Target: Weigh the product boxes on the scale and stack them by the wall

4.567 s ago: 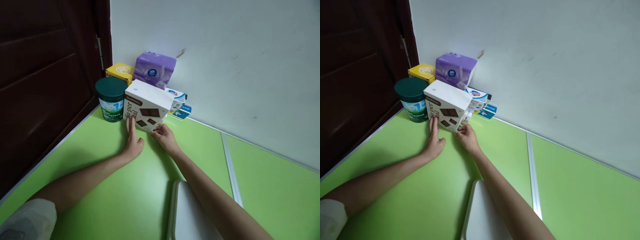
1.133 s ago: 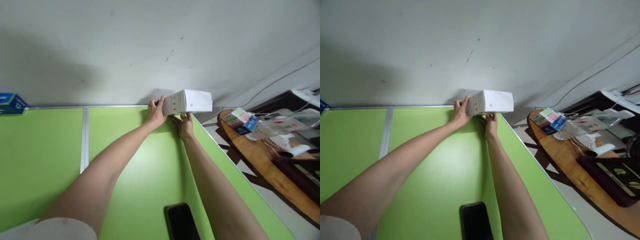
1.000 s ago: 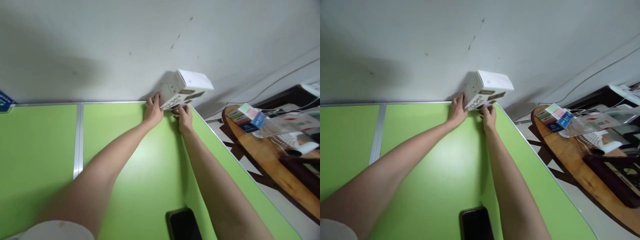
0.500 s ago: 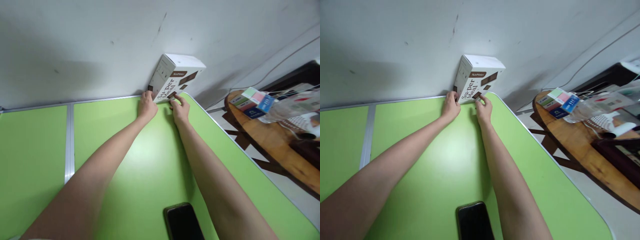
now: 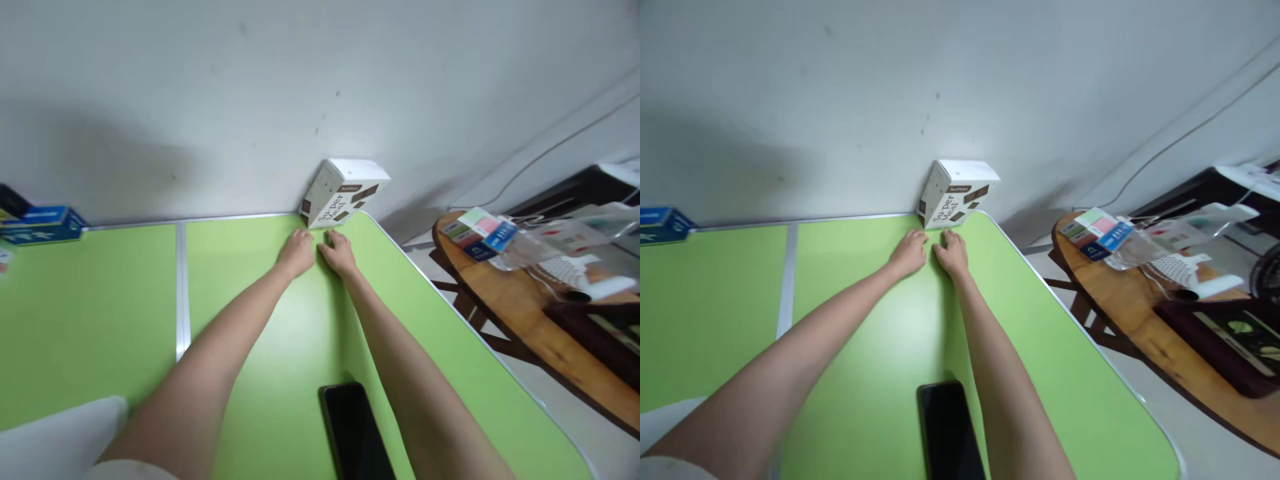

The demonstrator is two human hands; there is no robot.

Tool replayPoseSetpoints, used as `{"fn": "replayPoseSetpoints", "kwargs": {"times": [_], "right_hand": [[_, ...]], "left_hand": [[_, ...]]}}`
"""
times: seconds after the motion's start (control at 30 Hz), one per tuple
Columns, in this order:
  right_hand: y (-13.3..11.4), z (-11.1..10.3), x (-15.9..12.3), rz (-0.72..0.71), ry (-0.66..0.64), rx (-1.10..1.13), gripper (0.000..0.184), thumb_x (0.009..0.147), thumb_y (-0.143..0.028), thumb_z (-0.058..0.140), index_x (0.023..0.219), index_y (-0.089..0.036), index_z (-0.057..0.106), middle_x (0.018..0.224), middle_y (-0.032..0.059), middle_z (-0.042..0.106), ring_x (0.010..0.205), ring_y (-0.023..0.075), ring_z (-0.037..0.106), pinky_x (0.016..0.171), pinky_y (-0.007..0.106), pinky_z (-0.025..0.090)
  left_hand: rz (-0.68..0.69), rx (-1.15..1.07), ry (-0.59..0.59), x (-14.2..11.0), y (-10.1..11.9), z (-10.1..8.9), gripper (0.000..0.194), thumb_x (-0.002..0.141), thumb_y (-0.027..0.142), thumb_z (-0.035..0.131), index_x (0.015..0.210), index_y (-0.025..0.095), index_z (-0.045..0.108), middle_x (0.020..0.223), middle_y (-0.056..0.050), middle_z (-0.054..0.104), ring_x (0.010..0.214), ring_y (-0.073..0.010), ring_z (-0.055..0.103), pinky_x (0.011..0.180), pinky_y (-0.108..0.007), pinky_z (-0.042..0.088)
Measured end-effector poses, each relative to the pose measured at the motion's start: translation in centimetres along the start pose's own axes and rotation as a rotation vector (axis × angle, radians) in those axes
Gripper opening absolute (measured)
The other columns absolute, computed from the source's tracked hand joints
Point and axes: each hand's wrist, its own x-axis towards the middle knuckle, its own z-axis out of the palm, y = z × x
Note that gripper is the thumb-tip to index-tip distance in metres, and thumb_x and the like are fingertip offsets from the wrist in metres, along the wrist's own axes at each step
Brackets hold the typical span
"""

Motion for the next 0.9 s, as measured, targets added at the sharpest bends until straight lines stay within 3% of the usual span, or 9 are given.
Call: {"fn": "replayPoseSetpoints", "kwargs": {"times": [0.1,0.2,0.3,0.4,0.53,0.7,0.8,0.9], "right_hand": [[-2.9,-0.1,-4.1,-0.086,-0.123,-0.007,0.047,0.066,-0.023,0.054,0.11,-0.01,0.064,0.129,0.0176,0.057,0.128,0.035,0.043,0.111,0.053,0.025],[-6.4,-0.8,-9.2,-0.217,-0.296,0.02,0.041,0.062,-0.015,0.052,0.1,-0.013,0.067,0.114,0.0148,0.066,0.115,0.0321,0.055,0.104,0.049,0.038],[-10.4,-2.1,-14.6,-0.404,-0.476,-0.066,0.035,0.067,-0.013,0.049,0.096,-0.014,0.068,0.097,0.013,0.07,0.096,0.0296,0.062,0.09,0.046,0.046],[-15.1,-3.3,-20.0,-0.554,-0.643,-0.209,0.034,0.071,-0.01,0.045,0.097,-0.014,0.066,0.09,0.0123,0.069,0.088,0.0278,0.061,0.08,0.041,0.047],[-21.2,-3.2,-26.6,-0.624,-0.887,-0.136,0.04,0.074,-0.008,0.043,0.11,-0.016,0.059,0.098,0.0101,0.069,0.091,0.0234,0.063,0.079,0.035,0.048],[-28.3,0.5,-32.1,-0.774,-1.029,-0.096,0.033,0.077,-0.009,0.044,0.106,-0.018,0.056,0.094,0.0089,0.069,0.086,0.0231,0.064,0.073,0.033,0.047],[-32.8,4.3,-33.8,-0.809,-1.113,0.001,0.03,0.076,-0.007,0.044,0.1,-0.017,0.057,0.091,0.0076,0.069,0.08,0.0203,0.064,0.07,0.031,0.047],[-36.9,9.8,-34.8,-0.714,-1.202,0.232,0.027,0.073,-0.006,0.045,0.093,-0.016,0.059,0.088,0.0052,0.068,0.076,0.0164,0.063,0.066,0.027,0.048]], "left_hand": [[0.088,0.09,-0.125,-4.5,1.0,-2.0,0.034,0.077,0.001,0.045,0.109,0.004,0.058,0.122,-0.022,0.058,0.124,-0.027,0.046,0.109,-0.04,0.033],[0.142,0.175,-0.299,-9.3,2.3,-5.2,0.034,0.079,0.008,0.049,0.111,0.003,0.059,0.122,-0.021,0.059,0.121,-0.0272,0.05,0.104,-0.037,0.04],[0.15,0.233,-0.496,-14.3,4.4,-9.4,0.029,0.077,0.015,0.053,0.101,0.006,0.064,0.108,-0.018,0.067,0.099,-0.0266,0.063,0.083,-0.035,0.052],[0.149,0.278,-0.664,-19.9,6.8,-14.1,0.026,0.077,0.019,0.052,0.096,0.008,0.067,0.093,-0.015,0.072,0.08,-0.0251,0.067,0.063,-0.033,0.053],[0.23,0.272,-0.771,-27.9,8.8,-20.0,0.03,0.083,0.027,0.048,0.097,0.008,0.068,0.092,-0.014,0.073,0.078,-0.0246,0.068,0.063,-0.032,0.051],[0.108,0.192,-0.592,-37.4,6.6,-25.4,0.026,0.082,0.027,0.053,0.092,0.01,0.069,0.089,-0.013,0.074,0.077,-0.0245,0.068,0.069,-0.031,0.052],[-0.058,0.045,-0.353,-42.4,4.0,-28.3,0.02,0.079,0.021,0.056,0.089,0.012,0.07,0.092,-0.011,0.074,0.081,-0.0214,0.067,0.074,-0.028,0.051],[-0.23,-0.163,-0.044,-46.7,0.9,-30.9,0.02,0.075,0.017,0.059,0.092,0.014,0.07,0.095,-0.006,0.073,0.086,-0.0181,0.065,0.077,-0.025,0.05]]}}
